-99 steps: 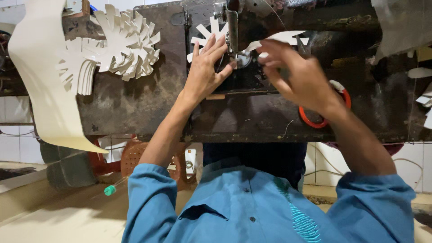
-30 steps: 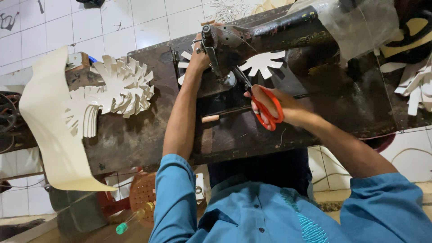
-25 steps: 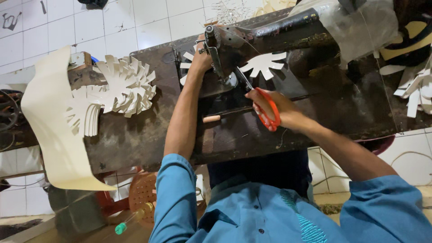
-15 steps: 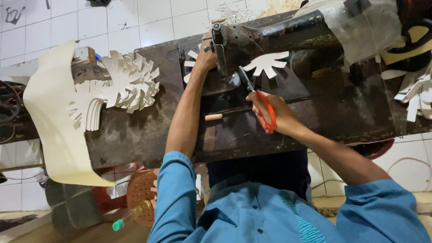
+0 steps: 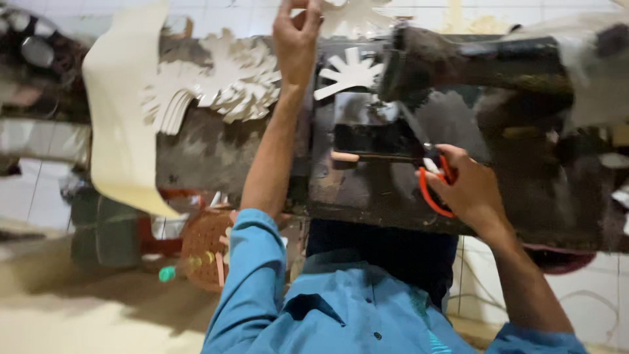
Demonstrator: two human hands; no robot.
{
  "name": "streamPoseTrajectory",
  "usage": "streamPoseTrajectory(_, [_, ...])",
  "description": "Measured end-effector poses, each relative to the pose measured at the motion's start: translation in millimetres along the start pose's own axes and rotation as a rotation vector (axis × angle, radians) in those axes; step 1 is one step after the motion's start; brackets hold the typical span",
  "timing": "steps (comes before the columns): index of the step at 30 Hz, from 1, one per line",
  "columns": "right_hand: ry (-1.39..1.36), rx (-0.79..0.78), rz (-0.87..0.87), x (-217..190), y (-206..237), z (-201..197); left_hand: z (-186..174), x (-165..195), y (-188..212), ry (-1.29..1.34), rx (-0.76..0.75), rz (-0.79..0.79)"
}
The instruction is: The person sits at an industrial sewing machine and stitches white cut shoe components, feeding each piece under the needle and guiding it while sewing. They place finished pieces on a growing pile on the left of the machine table, briefly use scissors to trim threads, and continue stitching more pieces one after another.
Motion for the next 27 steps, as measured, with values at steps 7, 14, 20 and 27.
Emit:
streamPoseTrajectory(7, [-0.126,0.187,-0.059,17,9,-3,-187,17,21,-0.324,0.349,-0.007])
streamPoseTrajectory(14, [-0.07,0.282,0.002,38,17,-24,-184,48,53,-0.873,0.319,0.244])
streamPoseTrajectory(20, [0.253,0.389,-0.248,20,36,-57,-47,31,112,-0.691,-0.28,0.199])
streamPoseTrajectory(27, [-0.16,0.128,-0.399,-34,-40,-22,40,2,112,-0.574,-0.714,0.485])
Point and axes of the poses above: each hand's wrist, its own y-axis away from the middle knuckle, its own z-axis out of the palm, x = y × z, the point moved 7 cm from there along -y, towards the middle knuckle, and after that the axes turned 4 degrees about x, right-handed, at the moved point
